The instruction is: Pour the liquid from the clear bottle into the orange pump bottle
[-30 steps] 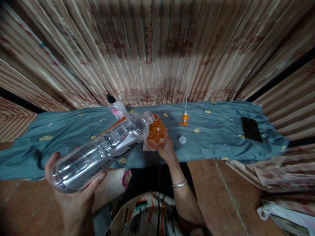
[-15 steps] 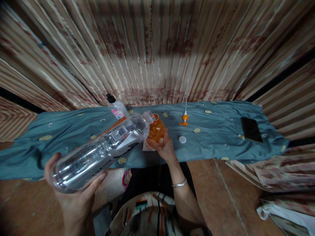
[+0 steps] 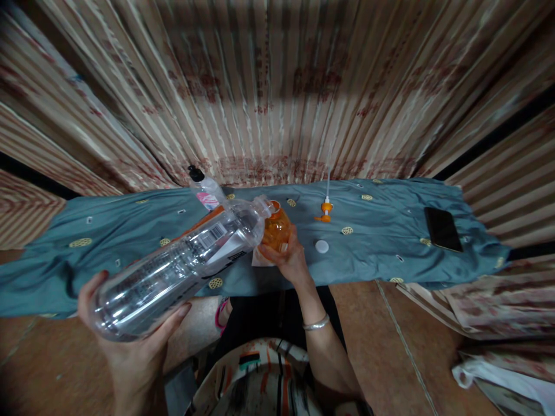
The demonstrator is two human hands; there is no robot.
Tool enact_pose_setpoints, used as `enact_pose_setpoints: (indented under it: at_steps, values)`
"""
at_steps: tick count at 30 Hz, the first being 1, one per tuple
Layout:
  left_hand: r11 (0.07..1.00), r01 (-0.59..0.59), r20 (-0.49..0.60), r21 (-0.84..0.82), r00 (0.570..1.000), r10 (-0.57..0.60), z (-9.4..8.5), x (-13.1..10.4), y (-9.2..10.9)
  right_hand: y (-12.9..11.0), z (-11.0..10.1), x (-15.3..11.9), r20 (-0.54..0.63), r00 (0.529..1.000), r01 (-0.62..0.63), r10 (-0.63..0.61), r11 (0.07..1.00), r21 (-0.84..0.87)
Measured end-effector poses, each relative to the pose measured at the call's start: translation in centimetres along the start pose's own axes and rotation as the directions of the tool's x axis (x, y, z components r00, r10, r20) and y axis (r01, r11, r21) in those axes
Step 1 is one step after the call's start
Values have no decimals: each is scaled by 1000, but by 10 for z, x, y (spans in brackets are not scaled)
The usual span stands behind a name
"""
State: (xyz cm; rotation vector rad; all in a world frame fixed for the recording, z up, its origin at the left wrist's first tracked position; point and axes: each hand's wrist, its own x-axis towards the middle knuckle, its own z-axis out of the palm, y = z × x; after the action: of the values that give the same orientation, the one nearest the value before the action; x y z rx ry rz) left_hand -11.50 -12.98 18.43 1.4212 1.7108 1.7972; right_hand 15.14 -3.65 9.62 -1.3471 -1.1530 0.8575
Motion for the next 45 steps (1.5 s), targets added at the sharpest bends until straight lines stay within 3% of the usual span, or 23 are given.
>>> enact_pose_setpoints:
  at_steps: [3,10,22,31,37,42,45]
  values:
    - [1000,21,18,-4,1000,-21,2,0,2,1,0,0,4,1000,-2,2,1000,6]
    - [997,-76,7,19,997,76,2,0,-1,8,0,-1,-8,999,38,-38,999,-11]
    - [999,-45,6,-16,999,45,5,-2,5,16,0,0,2,999,51,-51,999,11]
    - [996,-81,82,38,994,78,-7,-1,-12,13,0,1,4,998,62,-62,998,-4]
    - [999,-37,4,6,999,37,4,-2,3,8,1,1,-5,1000,17,-17,1000,24]
    - [994,-105,22,-16,994,106,7,-1,5,7,1,1,6,1000,25,-26,999,39]
    - [974,-222,93,55,972,216,0,2,-2,6,1,1,-2,1000,20,-20,999,37]
